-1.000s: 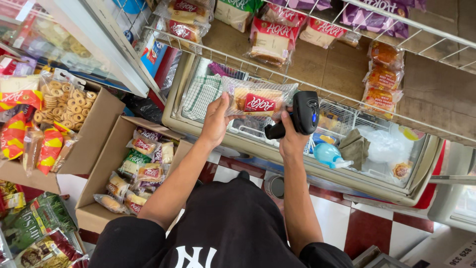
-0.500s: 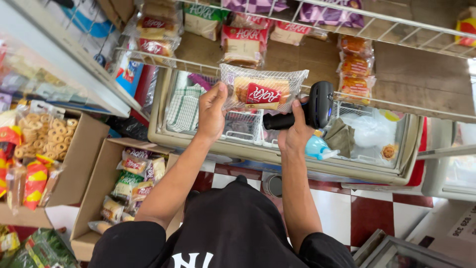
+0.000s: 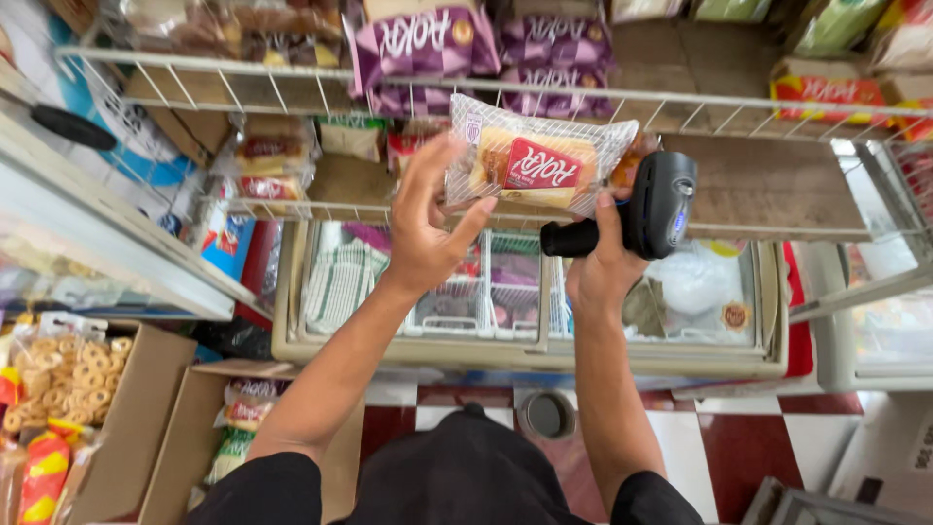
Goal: The person scans individual packaged bread products using a handheld barcode scanner and places them onto grocery store shelves.
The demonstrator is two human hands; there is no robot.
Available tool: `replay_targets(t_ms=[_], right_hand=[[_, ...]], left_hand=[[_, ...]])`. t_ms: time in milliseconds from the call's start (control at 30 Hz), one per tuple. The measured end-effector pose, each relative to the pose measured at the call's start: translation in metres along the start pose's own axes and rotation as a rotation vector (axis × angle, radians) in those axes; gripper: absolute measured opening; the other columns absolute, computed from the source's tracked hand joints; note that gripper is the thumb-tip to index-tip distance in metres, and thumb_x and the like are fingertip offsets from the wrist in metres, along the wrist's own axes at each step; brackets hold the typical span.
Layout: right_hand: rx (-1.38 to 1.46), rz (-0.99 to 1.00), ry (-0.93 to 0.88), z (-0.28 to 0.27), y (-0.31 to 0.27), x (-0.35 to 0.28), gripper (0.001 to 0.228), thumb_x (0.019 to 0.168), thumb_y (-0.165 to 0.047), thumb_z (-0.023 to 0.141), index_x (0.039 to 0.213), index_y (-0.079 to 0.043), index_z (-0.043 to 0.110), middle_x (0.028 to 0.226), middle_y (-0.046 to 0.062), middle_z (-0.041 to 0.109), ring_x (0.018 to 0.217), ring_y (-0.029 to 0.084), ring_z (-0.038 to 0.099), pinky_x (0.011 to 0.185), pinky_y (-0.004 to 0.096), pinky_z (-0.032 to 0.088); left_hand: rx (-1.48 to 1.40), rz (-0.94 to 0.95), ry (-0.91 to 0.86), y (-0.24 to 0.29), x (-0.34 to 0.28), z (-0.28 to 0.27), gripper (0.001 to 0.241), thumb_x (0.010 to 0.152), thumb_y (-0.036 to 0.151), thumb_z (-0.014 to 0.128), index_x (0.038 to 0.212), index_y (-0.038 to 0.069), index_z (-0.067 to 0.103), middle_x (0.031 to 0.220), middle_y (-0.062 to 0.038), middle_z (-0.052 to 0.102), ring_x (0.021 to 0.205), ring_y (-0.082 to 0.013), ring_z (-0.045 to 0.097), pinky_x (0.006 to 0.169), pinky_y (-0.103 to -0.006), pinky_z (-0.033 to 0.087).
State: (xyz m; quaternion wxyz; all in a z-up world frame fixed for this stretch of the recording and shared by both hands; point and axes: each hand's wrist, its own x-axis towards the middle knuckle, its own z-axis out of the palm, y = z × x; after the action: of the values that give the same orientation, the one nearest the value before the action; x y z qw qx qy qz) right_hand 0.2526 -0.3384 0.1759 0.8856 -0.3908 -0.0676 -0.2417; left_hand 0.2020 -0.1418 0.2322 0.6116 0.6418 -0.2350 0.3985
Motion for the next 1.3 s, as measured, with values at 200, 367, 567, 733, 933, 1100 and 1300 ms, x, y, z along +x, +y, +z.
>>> replay_targets(t_ms=[200,367,567,733,933,1100,1300], right_hand=[[0.005,-0.263,-0.282,0.053,-0.04,0.061,0.018,0.106,-0.001,0.071,0.12,-0.005,0.061,0.119,0.008,0.068,0.09,0.017,0.066,0.082,0.034,0.059],[-0.291,-0.451,-0.393,0.101,-0.073,0.124,0.032,0.106,-0.003,0.078,0.133,0.0,0.061,0.126,0.007,0.07,0.102,0.014,0.068,0.093,0.03,0.057],[-0.599,-0.478,-0.511,0.153,-0.101,0.178,0.023,0.1,-0.009,0.082,0.117,0.002,0.072,0.104,0.005,0.076,0.094,0.013,0.07,0.088,0.03,0.057],[-0.976,-0.596,-0.571,0.174,-0.109,0.196,0.022,0.095,-0.015,0.084,0.111,-0.002,0.076,0.097,0.011,0.08,0.09,0.016,0.076,0.086,0.033,0.058],[-1.018,-0.616,-0.698,0.188,-0.113,0.199,0.043,0.082,-0.016,0.083,0.122,-0.005,0.07,0.108,0.014,0.076,0.104,0.03,0.075,0.091,0.041,0.054],[-1.193,-0.728,-0.819,0.189,-0.118,0.212,0.045,0.079,-0.022,0.087,0.117,-0.004,0.072,0.11,0.018,0.073,0.103,0.038,0.07,0.089,0.045,0.053],[-1.372,-0.43,-0.803,0.197,-0.13,0.212,0.033,0.082,-0.027,0.082,0.109,-0.01,0.076,0.094,0.016,0.076,0.093,0.033,0.074,0.084,0.043,0.055]], left_hand=[[0.449,0.241,-0.08,0.019,0.081,-0.002,0.042,0.091,0.015,0.088,0.129,0.014,0.07,0.129,-0.015,0.064,0.111,-0.0271,0.07,0.095,-0.0346,0.058],[0.568,0.43,-0.073,0.018,0.169,-0.001,0.04,0.096,0.02,0.086,0.133,0.014,0.07,0.124,-0.015,0.068,0.108,-0.0306,0.071,0.094,-0.0386,0.058],[0.646,0.432,-0.183,0.011,0.255,0.01,0.036,0.093,0.016,0.079,0.127,0.012,0.068,0.115,-0.017,0.074,0.107,-0.0379,0.07,0.094,-0.0464,0.054],[0.882,0.117,-0.268,-0.005,0.29,0.027,0.021,0.095,0.027,0.079,0.111,0.016,0.07,0.096,-0.02,0.072,0.095,-0.042,0.067,0.083,-0.0505,0.052],[0.938,0.118,-0.35,-0.055,0.313,0.04,0.011,0.082,0.014,0.076,0.089,0.009,0.068,0.088,-0.017,0.074,0.091,-0.0373,0.07,0.085,-0.0493,0.054],[1.066,0.167,-0.381,-0.081,0.326,0.045,0.013,0.091,0.014,0.074,0.088,0.001,0.071,0.09,-0.022,0.073,0.09,-0.0395,0.07,0.083,-0.0496,0.055],[1.17,0.075,-0.411,-0.082,0.336,0.061,0.024,0.071,0.01,0.08,0.091,-0.003,0.072,0.095,-0.026,0.072,0.096,-0.0387,0.07,0.085,-0.0454,0.056]])
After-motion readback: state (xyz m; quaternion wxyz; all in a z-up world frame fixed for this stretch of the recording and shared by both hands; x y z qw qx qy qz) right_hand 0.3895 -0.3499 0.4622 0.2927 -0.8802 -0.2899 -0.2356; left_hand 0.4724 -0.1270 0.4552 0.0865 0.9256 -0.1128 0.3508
